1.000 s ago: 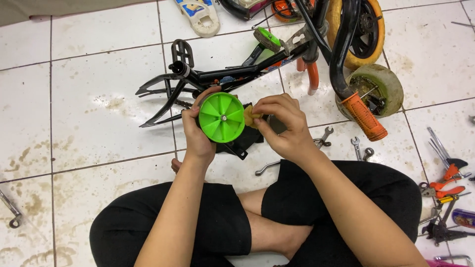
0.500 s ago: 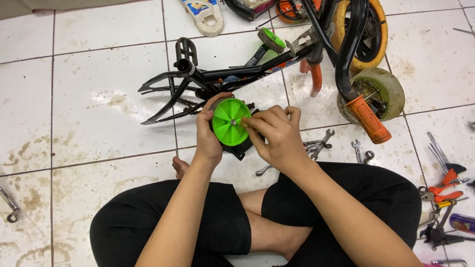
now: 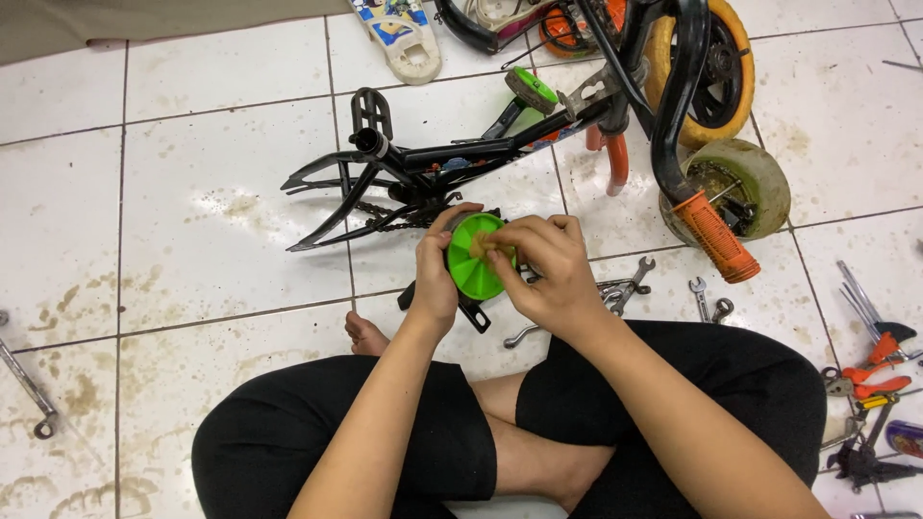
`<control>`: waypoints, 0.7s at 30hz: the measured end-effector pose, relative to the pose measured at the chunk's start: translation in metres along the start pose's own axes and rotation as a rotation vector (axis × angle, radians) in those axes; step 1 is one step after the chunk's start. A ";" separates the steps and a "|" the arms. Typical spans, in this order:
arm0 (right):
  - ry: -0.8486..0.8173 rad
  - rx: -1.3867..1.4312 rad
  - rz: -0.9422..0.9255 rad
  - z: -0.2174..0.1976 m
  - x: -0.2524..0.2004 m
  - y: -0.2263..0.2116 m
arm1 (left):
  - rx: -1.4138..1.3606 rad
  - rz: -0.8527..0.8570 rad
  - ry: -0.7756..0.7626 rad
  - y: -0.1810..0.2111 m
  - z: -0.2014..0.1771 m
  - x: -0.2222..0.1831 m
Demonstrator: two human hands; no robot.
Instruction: Applying lubricant to a bicycle wheel and rotating it to distribute the fluid.
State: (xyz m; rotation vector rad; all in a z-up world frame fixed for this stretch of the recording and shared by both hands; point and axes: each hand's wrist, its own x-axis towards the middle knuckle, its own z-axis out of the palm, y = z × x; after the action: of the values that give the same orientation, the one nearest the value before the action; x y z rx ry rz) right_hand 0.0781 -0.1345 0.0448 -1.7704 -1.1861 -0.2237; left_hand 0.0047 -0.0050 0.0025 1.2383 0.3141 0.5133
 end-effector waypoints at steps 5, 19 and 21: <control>-0.053 0.184 -0.023 0.012 -0.006 0.001 | 0.013 -0.010 0.025 -0.008 -0.001 -0.003; -0.047 0.020 -0.056 0.007 -0.001 0.012 | -0.028 0.027 0.052 -0.022 -0.011 0.002; 0.015 0.032 0.035 0.006 0.000 0.012 | -0.055 0.028 0.058 -0.017 -0.008 0.001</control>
State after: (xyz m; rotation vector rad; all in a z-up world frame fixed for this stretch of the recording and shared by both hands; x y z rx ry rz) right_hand 0.0857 -0.1305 0.0340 -1.7574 -1.1408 -0.1957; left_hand 0.0053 -0.0017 -0.0160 1.1770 0.3302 0.5790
